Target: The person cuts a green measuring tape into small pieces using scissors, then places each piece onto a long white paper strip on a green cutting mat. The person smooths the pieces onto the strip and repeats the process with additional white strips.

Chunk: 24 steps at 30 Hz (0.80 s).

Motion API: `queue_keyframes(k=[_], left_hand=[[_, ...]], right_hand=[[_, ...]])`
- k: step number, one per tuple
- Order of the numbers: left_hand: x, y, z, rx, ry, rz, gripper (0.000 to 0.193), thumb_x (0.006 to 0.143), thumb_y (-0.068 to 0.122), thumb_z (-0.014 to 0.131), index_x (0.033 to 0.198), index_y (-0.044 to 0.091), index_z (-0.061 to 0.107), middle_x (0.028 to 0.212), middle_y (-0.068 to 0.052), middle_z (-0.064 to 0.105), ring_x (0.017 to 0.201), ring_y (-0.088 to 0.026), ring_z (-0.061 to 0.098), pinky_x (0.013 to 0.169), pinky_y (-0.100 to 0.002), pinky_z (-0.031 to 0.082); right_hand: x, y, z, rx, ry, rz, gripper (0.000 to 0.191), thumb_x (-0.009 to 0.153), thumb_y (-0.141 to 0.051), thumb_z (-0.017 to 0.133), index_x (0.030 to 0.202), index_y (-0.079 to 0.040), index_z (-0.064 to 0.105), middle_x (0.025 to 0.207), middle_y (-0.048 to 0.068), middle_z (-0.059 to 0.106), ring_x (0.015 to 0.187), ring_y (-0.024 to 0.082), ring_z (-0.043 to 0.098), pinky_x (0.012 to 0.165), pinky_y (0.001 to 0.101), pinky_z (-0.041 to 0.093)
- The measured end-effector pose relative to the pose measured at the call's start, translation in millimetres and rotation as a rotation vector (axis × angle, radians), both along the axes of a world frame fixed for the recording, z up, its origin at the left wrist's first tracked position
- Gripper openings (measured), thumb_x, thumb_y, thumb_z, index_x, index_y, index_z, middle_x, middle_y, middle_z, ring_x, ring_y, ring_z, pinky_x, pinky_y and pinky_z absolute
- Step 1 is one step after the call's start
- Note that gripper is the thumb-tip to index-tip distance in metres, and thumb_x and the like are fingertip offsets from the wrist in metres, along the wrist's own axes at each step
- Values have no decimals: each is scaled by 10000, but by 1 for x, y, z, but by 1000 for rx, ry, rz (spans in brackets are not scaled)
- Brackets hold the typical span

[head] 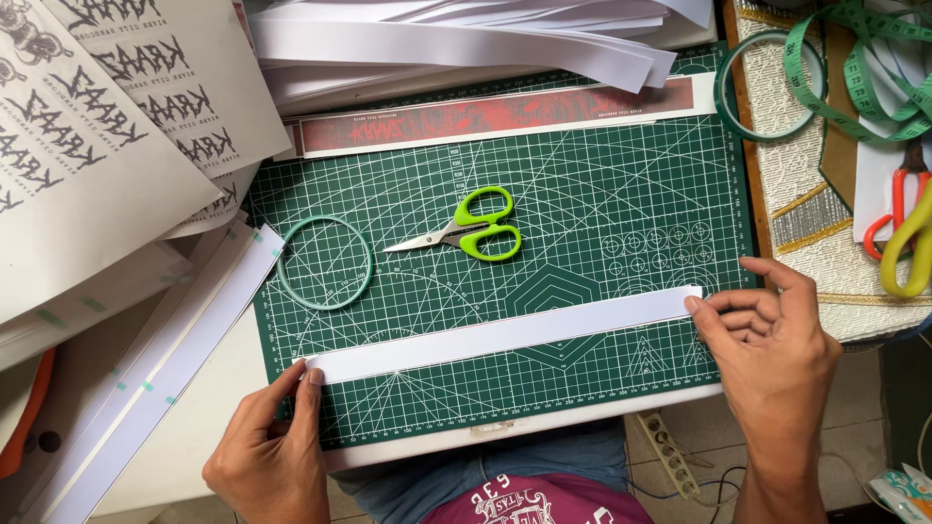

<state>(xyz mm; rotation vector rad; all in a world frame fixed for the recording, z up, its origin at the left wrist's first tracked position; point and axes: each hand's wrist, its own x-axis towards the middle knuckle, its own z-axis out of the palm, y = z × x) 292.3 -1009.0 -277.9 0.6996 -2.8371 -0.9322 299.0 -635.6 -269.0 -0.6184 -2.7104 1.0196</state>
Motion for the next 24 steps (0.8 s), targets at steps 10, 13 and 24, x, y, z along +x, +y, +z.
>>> queue_keyframes(k=[10,13,24], left_hand=[[0,-2,-4,17,12,11,170,898,129,815,1062,86,809,841,-62,770,583,-70,635,501,-213,455],[0,-1,-7,12,12,10,172,896,129,818,1062,86,808,839,-61,768,583,-62,635,496,-210,454],[1,-1,-12,5,-17,11,155,899,125,807,1051,93,807,835,-59,769,575,-52,638,485,-199,460]], right_hand=[[2,-4,5,116,3,71,245,923,-12,796,1166,-17,763,1026,109,723,788,117,692,648,225,572],[4,-6,5,122,15,62,199,943,-23,795,1140,-22,775,1032,102,724,790,115,694,659,233,568],[5,-2,5,114,8,65,233,950,1,770,1179,-39,772,1015,103,714,786,120,686,602,225,541]])
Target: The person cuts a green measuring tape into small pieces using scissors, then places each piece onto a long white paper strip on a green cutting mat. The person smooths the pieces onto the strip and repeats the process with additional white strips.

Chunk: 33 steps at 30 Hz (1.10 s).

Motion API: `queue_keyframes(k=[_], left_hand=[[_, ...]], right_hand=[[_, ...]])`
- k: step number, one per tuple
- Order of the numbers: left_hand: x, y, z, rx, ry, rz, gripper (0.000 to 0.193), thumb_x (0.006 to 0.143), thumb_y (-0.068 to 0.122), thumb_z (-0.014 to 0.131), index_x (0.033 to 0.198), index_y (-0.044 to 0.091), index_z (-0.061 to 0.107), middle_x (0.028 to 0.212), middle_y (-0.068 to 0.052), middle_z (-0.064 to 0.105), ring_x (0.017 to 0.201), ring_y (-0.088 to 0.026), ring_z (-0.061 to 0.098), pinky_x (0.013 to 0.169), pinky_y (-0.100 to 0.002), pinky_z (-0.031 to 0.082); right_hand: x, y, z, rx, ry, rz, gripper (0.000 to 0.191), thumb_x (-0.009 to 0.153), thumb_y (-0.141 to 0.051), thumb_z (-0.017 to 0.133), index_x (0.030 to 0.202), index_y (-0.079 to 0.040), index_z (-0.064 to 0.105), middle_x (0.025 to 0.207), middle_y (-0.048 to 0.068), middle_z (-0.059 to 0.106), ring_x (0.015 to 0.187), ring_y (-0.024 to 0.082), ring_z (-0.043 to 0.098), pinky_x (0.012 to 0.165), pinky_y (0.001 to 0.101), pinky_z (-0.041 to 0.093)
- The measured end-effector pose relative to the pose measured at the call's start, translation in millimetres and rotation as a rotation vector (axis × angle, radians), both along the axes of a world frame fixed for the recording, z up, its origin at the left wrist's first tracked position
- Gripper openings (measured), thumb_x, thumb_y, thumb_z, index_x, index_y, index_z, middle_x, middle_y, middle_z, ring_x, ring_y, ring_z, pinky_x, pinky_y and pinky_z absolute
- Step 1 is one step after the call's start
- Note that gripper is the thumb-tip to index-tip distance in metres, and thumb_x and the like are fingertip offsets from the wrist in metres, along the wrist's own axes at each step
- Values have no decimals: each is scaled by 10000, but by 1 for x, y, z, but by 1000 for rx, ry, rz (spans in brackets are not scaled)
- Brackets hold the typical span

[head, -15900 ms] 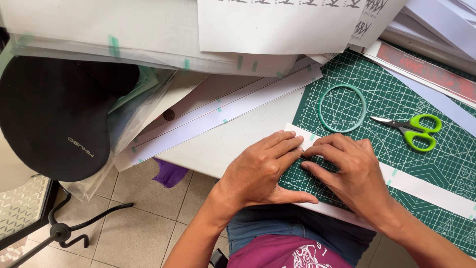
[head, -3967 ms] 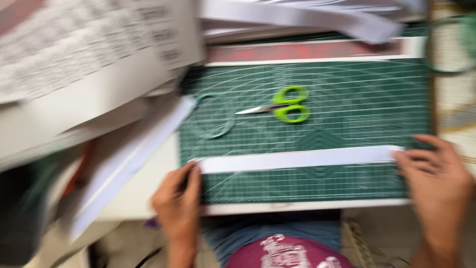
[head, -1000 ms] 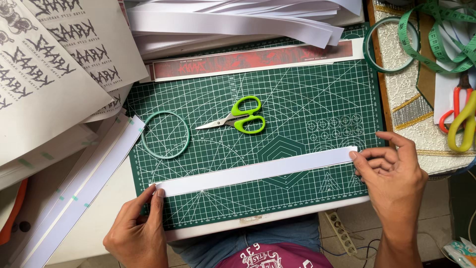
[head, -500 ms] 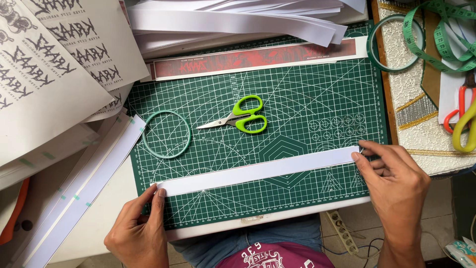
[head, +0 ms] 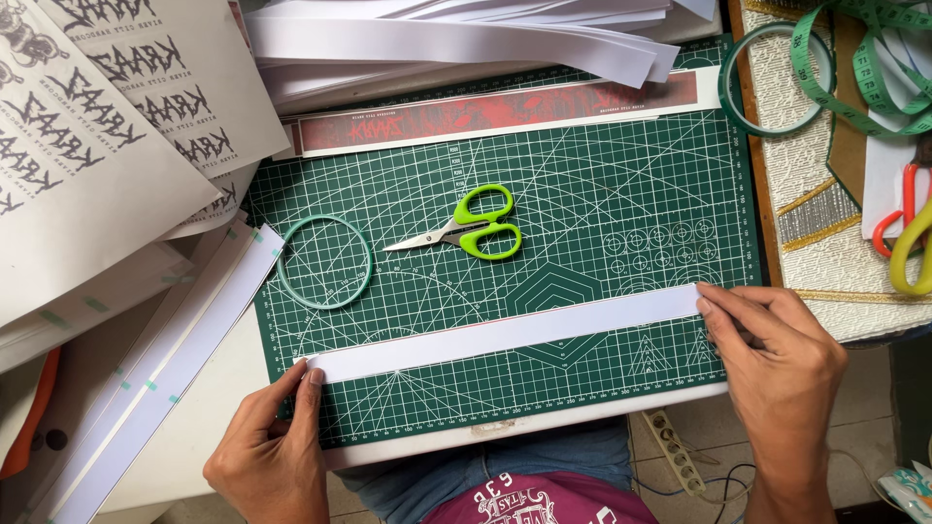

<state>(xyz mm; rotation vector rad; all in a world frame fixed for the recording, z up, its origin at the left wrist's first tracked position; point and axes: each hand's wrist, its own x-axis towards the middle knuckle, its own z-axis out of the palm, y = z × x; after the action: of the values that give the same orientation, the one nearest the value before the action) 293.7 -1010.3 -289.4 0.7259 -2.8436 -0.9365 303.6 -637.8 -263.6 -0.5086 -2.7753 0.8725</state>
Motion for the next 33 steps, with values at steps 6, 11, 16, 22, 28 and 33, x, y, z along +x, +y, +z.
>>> queue_keyframes(k=[6,11,16,22,28,33], left_hand=[[-2,2,2,-7,17,-9,157,892,126,813,1045,90,809,830,-53,768,546,-55,609,476,-201,431],[-2,5,8,-4,41,31,166,879,142,827,1038,94,821,817,-41,768,511,-58,549,472,-214,395],[-3,5,12,31,52,36,168,880,140,821,1039,86,819,798,-35,761,512,-54,537,467,-222,384],[-4,6,13,54,74,29,183,881,131,817,1056,76,815,796,-35,752,515,-51,515,470,-221,377],[-4,9,12,37,54,33,171,876,133,823,1039,78,820,791,-35,754,512,-52,517,471,-222,372],[-4,8,10,41,31,48,153,880,131,819,1019,68,818,789,-29,752,515,-43,544,461,-214,384]], right_hand=[[2,2,-3,-10,2,-9,220,957,2,771,1175,-36,771,1013,95,714,801,120,694,626,222,556],[5,0,-6,-12,13,0,218,996,-1,771,1212,-34,772,984,96,713,754,104,691,673,221,563],[6,0,-6,41,-14,8,179,1006,-2,772,1183,-29,772,991,103,721,767,108,696,647,216,561],[4,1,-7,35,-28,31,196,1023,-8,755,1217,-38,765,1015,109,722,785,106,702,632,196,569],[3,1,-5,50,-19,27,221,997,-10,767,1216,-37,766,1048,118,714,780,115,697,618,211,554],[8,6,-11,66,-23,15,199,1009,-32,777,1208,-46,772,1018,90,716,810,106,698,645,215,562]])
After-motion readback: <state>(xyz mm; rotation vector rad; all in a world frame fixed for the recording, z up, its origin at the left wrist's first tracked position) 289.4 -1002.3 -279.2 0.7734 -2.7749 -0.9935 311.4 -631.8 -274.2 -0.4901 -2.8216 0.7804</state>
